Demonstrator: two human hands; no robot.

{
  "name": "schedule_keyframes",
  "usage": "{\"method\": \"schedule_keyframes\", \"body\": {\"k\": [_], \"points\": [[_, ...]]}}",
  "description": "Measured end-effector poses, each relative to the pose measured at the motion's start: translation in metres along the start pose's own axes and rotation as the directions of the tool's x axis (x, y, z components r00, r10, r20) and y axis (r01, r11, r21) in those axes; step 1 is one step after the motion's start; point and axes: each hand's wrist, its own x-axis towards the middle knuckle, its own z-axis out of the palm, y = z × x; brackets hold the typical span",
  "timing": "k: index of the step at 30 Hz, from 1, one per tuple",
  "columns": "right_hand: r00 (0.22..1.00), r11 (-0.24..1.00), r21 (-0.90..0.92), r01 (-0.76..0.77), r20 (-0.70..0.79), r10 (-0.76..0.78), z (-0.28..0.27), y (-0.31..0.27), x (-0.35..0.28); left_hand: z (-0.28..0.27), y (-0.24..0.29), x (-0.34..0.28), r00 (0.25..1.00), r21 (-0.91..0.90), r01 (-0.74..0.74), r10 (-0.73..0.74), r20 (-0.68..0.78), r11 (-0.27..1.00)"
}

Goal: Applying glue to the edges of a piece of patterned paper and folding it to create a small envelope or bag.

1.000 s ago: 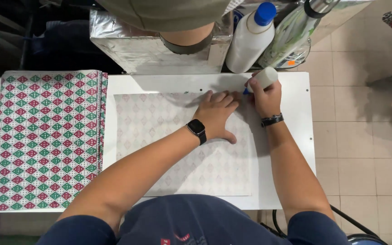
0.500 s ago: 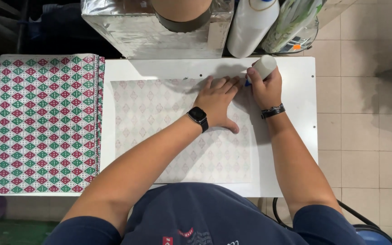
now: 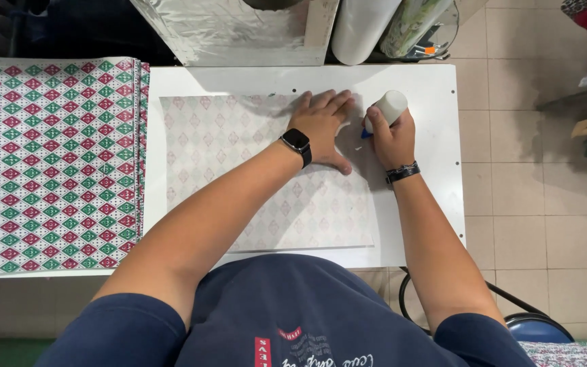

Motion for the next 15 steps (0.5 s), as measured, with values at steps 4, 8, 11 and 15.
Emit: {"method": "schedule_keyframes", "body": {"k": [4,8,11,15], "points": [[1.000,1.000,-0.021,0.000,0.012,0.000,-0.005,-0.009,-0.021,0.006,-0.004,0.002,1.000,0.015,-0.010,0.010,0.005,1.000],[0.999,0.997,-0.064,-0.047,0.017,0.048,-0.012,-0.016,-0.045,0.013,-0.008,0.007,1.000,0.050,-0.013,0.012,0.006,0.999],[0.995,0.993,-0.068,-0.097,0.022,0.099,-0.018,-0.024,-0.063,0.013,-0.009,0.007,1.000,0.055,-0.016,0.016,0.006,0.998],[0.936,0.935,0.059,-0.349,0.076,0.344,-0.025,-0.071,-0.077,0.010,-0.006,0.010,0.998,0.025,0.011,-0.012,0.057,1.000]]}}
